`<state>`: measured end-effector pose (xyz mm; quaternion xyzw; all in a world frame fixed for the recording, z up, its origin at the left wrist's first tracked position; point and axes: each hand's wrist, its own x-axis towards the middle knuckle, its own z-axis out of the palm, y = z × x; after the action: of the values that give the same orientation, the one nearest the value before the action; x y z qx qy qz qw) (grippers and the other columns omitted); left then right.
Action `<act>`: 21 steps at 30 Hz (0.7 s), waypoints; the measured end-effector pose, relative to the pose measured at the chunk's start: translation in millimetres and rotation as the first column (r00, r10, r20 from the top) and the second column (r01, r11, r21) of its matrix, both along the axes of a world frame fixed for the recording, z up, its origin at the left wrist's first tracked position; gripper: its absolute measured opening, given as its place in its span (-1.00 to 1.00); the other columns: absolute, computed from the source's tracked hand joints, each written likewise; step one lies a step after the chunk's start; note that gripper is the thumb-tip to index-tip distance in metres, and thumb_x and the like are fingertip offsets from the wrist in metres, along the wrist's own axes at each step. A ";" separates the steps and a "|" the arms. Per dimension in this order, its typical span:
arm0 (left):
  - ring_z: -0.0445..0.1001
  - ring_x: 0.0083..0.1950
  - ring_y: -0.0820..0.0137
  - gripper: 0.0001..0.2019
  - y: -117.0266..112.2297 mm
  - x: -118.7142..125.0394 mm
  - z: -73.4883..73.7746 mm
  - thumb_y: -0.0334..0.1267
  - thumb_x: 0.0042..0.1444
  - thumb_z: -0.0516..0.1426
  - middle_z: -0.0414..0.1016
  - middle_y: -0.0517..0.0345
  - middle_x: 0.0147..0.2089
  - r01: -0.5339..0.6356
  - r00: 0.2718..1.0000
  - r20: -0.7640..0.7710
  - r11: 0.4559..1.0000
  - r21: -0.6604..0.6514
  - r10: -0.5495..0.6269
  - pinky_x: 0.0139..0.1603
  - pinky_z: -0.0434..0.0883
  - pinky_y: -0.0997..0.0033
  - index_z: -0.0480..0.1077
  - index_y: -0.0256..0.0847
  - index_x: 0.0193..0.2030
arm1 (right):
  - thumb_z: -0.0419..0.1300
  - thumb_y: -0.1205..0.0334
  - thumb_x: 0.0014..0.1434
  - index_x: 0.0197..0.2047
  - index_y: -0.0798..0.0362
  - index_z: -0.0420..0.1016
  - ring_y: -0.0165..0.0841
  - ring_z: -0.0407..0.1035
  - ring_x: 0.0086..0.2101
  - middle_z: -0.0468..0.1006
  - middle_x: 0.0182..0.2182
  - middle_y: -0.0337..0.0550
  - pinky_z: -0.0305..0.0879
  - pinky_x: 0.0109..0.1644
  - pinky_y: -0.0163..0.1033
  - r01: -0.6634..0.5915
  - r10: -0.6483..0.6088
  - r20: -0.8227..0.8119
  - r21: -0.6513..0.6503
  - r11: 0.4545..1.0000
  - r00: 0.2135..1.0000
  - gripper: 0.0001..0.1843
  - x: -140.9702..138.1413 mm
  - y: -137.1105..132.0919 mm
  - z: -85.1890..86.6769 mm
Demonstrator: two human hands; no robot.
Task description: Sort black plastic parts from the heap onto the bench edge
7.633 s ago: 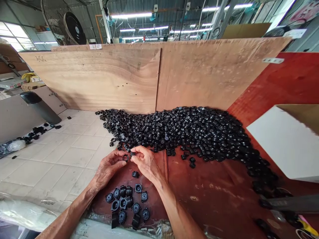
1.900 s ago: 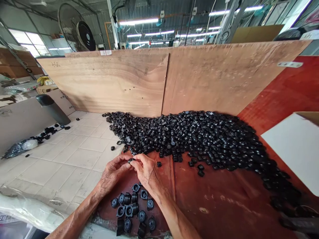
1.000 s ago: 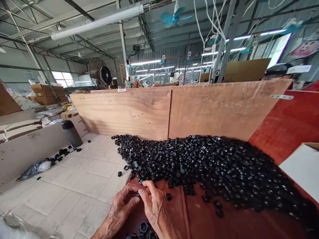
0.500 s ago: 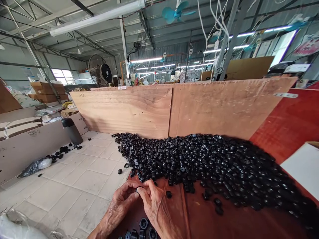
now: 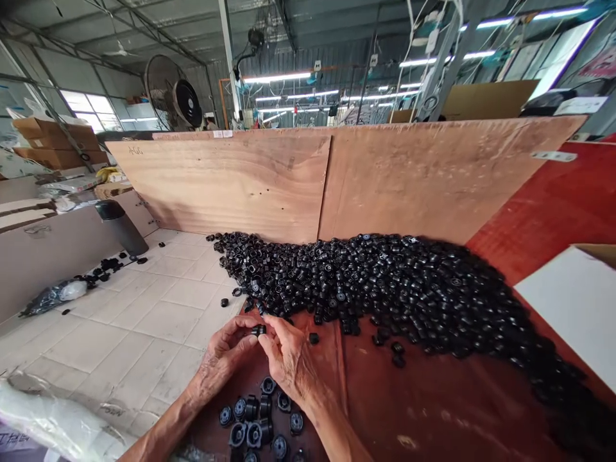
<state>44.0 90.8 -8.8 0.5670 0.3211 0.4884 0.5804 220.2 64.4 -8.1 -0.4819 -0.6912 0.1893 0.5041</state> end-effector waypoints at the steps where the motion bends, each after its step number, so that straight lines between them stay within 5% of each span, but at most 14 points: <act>1: 0.62 -0.04 0.23 -0.74 0.3 0.0 0.2 -0.09 0.22 0.37 0.66 0.04 -0.06 -0.011 1.000 0.002 1.000 0.004 0.011 0.05 0.53 0.26 0.57 -0.17 -0.06 | 0.11 0.21 0.43 0.15 0.04 0.58 -0.28 0.60 -0.28 0.70 -0.19 -0.05 0.49 -0.17 -0.29 -0.025 0.025 0.002 -0.001 1.000 1.000 -0.67 0.3 -0.4 0.5; 6: 0.61 0.01 0.21 -0.74 -0.8 0.3 2.4 -0.09 0.25 0.35 0.66 0.01 -0.04 -0.002 1.000 -0.029 1.000 0.016 0.002 0.11 0.53 0.23 0.56 -0.19 -0.04 | 0.07 0.15 0.48 -0.18 0.05 0.66 -0.26 0.56 -0.38 0.65 -0.41 -0.08 0.46 -0.22 -0.26 0.046 -0.044 0.055 -0.035 0.998 0.998 -0.65 0.7 -1.4 2.5; 10: 0.61 0.04 0.19 -0.73 -1.9 0.5 5.4 -0.08 0.24 0.35 0.66 0.01 -0.02 -0.010 0.999 -0.032 1.000 0.023 0.011 0.16 0.53 0.18 0.55 -0.19 -0.05 | 0.14 0.13 0.44 0.00 0.07 0.62 -0.27 0.56 -0.32 0.67 -0.29 -0.07 0.45 -0.17 -0.27 0.034 -0.032 0.036 -0.052 0.998 0.999 -0.72 0.1 -4.9 10.1; 14: 0.62 0.04 0.20 -0.76 -2.6 1.6 7.9 -0.10 0.24 0.35 0.67 0.01 -0.02 0.010 1.000 -0.023 0.999 0.036 -0.010 0.17 0.53 0.19 0.56 -0.18 -0.07 | 0.09 0.11 0.46 -0.32 0.05 0.58 -0.34 0.42 -0.49 0.53 -0.52 -0.19 0.35 -0.31 -0.29 0.045 -0.043 0.038 -0.062 0.997 0.998 -0.64 -0.1 -7.8 17.8; 17: 0.63 0.01 0.21 -0.76 -3.3 1.8 9.3 -0.11 0.24 0.36 0.68 0.04 -0.04 0.013 1.000 -0.019 1.000 0.016 -0.012 0.13 0.54 0.21 0.56 -0.18 -0.06 | 0.16 0.12 0.41 -0.17 0.06 0.60 -0.33 0.47 -0.41 0.60 -0.41 -0.16 0.37 -0.26 -0.30 0.007 -0.007 -0.004 -0.083 0.996 1.000 -0.76 0.7 -9.2 21.7; 21: 0.63 0.02 0.21 -0.76 -3.5 0.6 10.7 -0.11 0.25 0.35 0.69 0.03 -0.04 0.032 0.999 -0.034 0.999 0.014 -0.031 0.14 0.53 0.21 0.56 -0.19 -0.06 | 0.14 0.12 0.41 -0.28 0.03 0.54 -0.35 0.42 -0.46 0.54 -0.47 -0.20 0.33 -0.34 -0.32 0.015 -0.019 -0.028 -0.120 0.993 0.999 -0.73 2.5 -9.9 23.5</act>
<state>44.6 87.3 1.9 0.5844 0.3186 0.4718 0.5783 222.7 54.5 15.4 -0.5145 -0.6671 0.2330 0.4857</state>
